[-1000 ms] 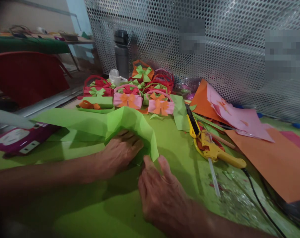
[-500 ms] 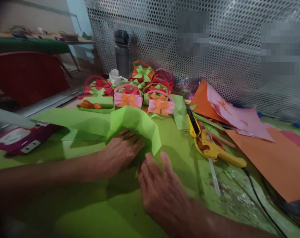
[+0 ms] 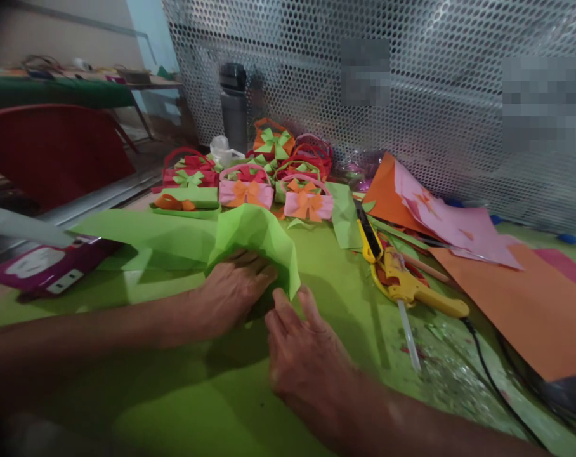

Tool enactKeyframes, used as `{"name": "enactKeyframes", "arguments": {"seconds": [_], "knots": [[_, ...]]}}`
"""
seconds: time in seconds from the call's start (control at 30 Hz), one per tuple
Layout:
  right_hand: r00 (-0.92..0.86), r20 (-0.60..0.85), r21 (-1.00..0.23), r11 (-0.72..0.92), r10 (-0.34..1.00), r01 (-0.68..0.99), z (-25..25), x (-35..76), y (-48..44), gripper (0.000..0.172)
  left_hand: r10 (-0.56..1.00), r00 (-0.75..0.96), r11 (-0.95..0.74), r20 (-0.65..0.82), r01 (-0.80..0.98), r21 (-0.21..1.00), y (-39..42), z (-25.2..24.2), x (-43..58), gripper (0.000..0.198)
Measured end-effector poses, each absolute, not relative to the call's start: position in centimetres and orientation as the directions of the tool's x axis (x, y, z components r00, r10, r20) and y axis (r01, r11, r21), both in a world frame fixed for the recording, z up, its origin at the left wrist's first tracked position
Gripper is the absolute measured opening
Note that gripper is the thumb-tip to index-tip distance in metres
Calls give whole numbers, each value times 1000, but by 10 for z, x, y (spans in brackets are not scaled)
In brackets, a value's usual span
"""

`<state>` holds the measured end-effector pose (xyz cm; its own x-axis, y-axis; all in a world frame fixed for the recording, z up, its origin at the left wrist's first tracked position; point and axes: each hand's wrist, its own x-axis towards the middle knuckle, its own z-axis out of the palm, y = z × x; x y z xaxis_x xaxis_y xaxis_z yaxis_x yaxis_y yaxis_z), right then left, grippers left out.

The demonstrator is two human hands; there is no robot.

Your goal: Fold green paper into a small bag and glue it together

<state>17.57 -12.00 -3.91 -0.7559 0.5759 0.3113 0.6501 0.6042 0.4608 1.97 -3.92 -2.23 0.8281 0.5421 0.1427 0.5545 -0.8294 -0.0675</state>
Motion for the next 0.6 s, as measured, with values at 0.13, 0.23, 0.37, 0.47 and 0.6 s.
{"name": "enactKeyframes", "arguments": {"seconds": [0.13,0.23,0.37,0.47,0.6], "knots": [[-771,272,457,627,576,630,-39,175,-120,14,510,852,-850,121,520,-81,-38,-10,17,22],[-764,277,435,633,583,641,-42,175,-119,11,471,872,-869,130,484,-99,-41,0,8,23],[-763,307,470,607,569,641,-45,176,-118,12,470,869,-870,158,486,-86,-55,0,-16,20],[-770,324,474,610,549,635,-44,176,-119,19,420,889,-900,182,434,-44,-68,-14,-31,24],[-778,299,493,608,553,622,-41,176,-120,23,410,876,-902,255,430,-30,-74,-33,-38,29]]}}
